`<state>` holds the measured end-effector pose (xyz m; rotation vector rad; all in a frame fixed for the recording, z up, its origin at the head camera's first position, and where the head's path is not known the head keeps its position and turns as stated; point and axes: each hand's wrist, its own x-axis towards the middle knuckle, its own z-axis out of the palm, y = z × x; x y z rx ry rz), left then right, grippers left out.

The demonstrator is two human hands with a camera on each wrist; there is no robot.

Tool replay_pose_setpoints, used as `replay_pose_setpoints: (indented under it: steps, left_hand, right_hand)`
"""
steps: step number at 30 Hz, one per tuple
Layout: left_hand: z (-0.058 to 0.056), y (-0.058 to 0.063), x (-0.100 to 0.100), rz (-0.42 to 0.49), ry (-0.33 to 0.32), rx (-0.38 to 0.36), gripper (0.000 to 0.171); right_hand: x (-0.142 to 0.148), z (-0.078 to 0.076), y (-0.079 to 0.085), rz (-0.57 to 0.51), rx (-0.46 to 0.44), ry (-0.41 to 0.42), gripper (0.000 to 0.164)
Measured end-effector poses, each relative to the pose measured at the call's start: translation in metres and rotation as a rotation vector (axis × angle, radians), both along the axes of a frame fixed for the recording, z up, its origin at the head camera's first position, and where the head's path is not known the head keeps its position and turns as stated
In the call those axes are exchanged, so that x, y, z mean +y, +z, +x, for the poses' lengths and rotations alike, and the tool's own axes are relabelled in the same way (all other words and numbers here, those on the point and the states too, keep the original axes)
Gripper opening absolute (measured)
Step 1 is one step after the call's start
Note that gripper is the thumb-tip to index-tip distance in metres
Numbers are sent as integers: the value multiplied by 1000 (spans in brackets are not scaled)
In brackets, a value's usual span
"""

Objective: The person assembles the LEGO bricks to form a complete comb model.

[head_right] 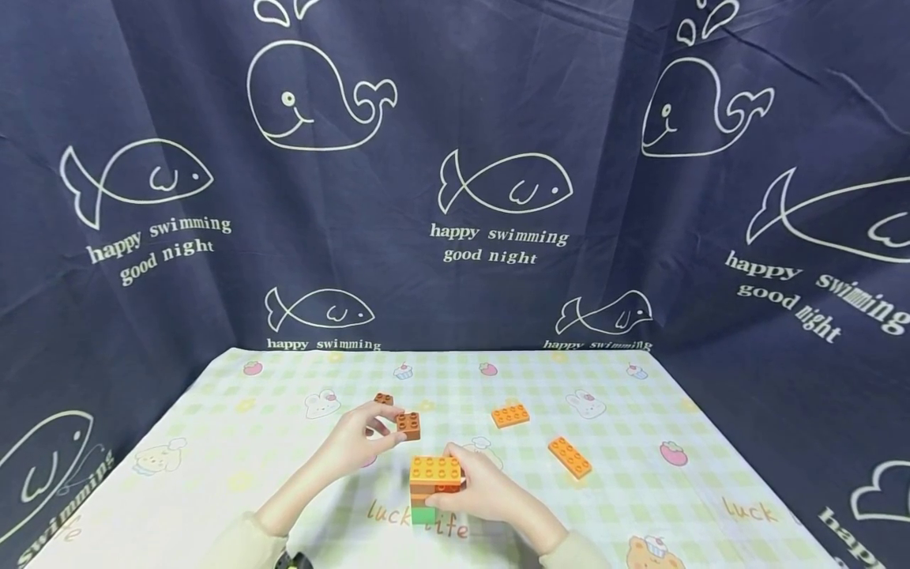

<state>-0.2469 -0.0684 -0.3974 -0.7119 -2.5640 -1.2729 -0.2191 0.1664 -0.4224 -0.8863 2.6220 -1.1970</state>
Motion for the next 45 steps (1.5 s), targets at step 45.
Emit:
replay_pose_setpoints:
  steps: [45]
  left_hand:
    - [32, 6, 6, -15, -94, -7, 33]
  right_hand:
    - [0, -2, -1, -14, -22, 19, 36]
